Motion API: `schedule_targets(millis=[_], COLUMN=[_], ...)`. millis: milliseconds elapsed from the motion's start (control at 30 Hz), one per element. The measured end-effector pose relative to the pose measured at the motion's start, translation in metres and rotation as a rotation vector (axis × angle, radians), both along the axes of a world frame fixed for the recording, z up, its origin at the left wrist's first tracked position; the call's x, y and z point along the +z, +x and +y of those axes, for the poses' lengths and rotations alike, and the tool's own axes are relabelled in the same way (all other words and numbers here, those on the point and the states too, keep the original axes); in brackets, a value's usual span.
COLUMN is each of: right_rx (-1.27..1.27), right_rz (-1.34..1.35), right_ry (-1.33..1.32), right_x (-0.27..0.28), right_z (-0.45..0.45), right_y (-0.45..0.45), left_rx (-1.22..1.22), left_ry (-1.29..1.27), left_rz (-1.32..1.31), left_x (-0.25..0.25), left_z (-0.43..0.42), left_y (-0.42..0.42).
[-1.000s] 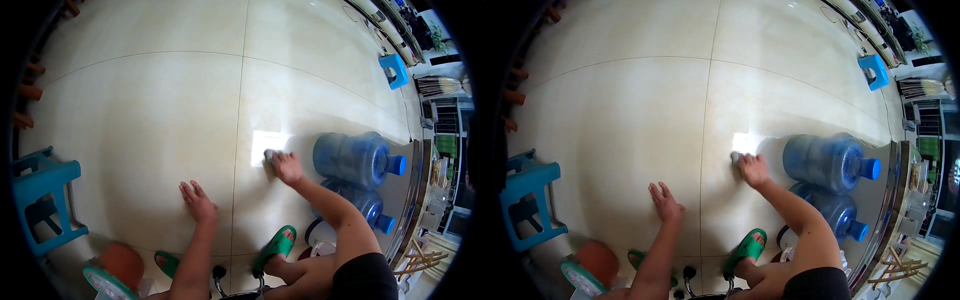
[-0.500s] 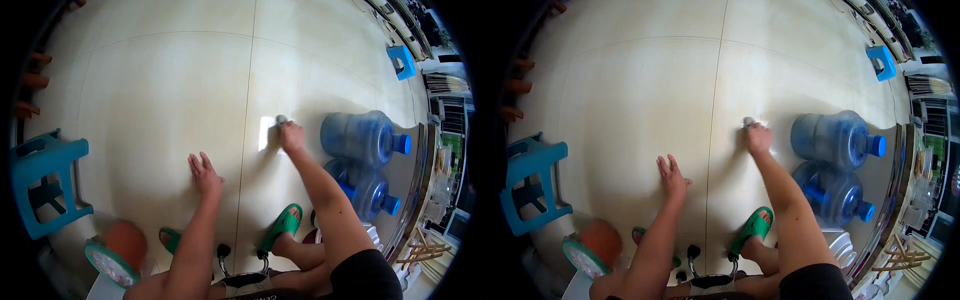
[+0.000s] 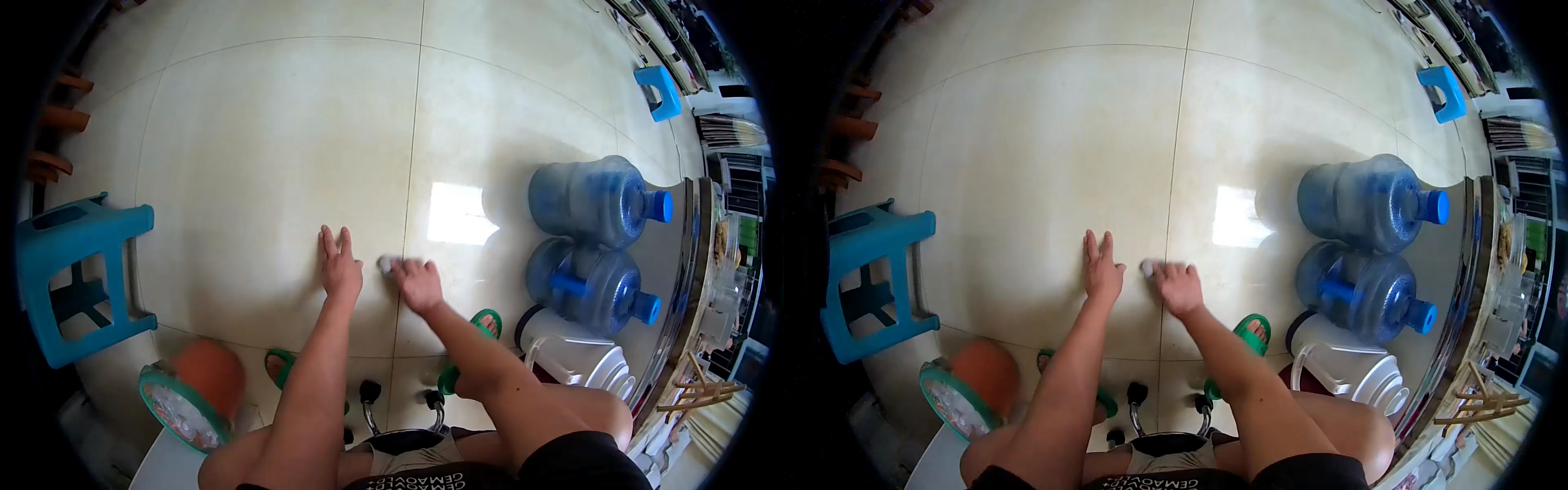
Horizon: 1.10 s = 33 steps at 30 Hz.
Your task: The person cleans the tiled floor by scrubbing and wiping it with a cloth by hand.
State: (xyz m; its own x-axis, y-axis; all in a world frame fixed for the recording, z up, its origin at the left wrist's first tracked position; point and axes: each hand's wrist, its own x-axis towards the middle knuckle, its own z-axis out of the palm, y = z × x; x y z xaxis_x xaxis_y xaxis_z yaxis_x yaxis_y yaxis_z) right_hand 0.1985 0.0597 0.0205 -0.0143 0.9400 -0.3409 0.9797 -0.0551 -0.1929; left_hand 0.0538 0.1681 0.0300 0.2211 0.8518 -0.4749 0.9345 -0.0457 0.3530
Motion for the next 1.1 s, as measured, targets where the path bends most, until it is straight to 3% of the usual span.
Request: schedule_targets(millis=[167, 300, 433, 500, 533, 667, 733, 867, 1000, 1100], right_rx=[-0.173, -0.274, -0.068, 0.020, 0.077, 0.101, -0.035, -0.253, -0.175, 0.014], right_rz=[-0.130, -0.191, 0.010, 0.153, 0.223, 0.173, -0.003, -0.062, -0.072, 0.084], right_ry=[0.118, 0.072, 0.154, 0.205, 0.264, 0.242, 0.306, 0.326, 0.364, 0.270], right_x=[-0.002, 0.005, -0.005, -0.004, -0.004, -0.003, -0.013, -0.008, -0.022, -0.009], right_z=[0.071, 0.089, 0.054, 0.035, 0.032, 0.071, 0.112, 0.168, 0.159, 0.123], right_y=[0.032, 0.013, -0.050, -0.085, -0.095, -0.079, -0.050, -0.009, -0.044, -0.095], left_rx=[-0.084, -0.106, 0.035, 0.312, 0.317, 0.264, 0.277, 0.375, 0.417, 0.456], left_ry=[-0.008, 0.068, 0.221, 0.271, 0.274, 0.332, 0.357, 0.411, 0.393, 0.379], left_rz=[0.022, 0.001, -0.017, -0.146, -0.141, -0.206, -0.221, -0.291, -0.328, -0.331], left_x=[0.009, -0.021, -0.027, -0.021, -0.020, -0.024, -0.027, -0.032, -0.033, -0.028], left_z=[-0.023, -0.045, -0.060, -0.061, -0.060, -0.058, -0.055, -0.054, -0.052, -0.047], left_y=[-0.013, -0.029, -0.037, -0.041, -0.047, -0.068, -0.075, -0.081, -0.082, -0.081])
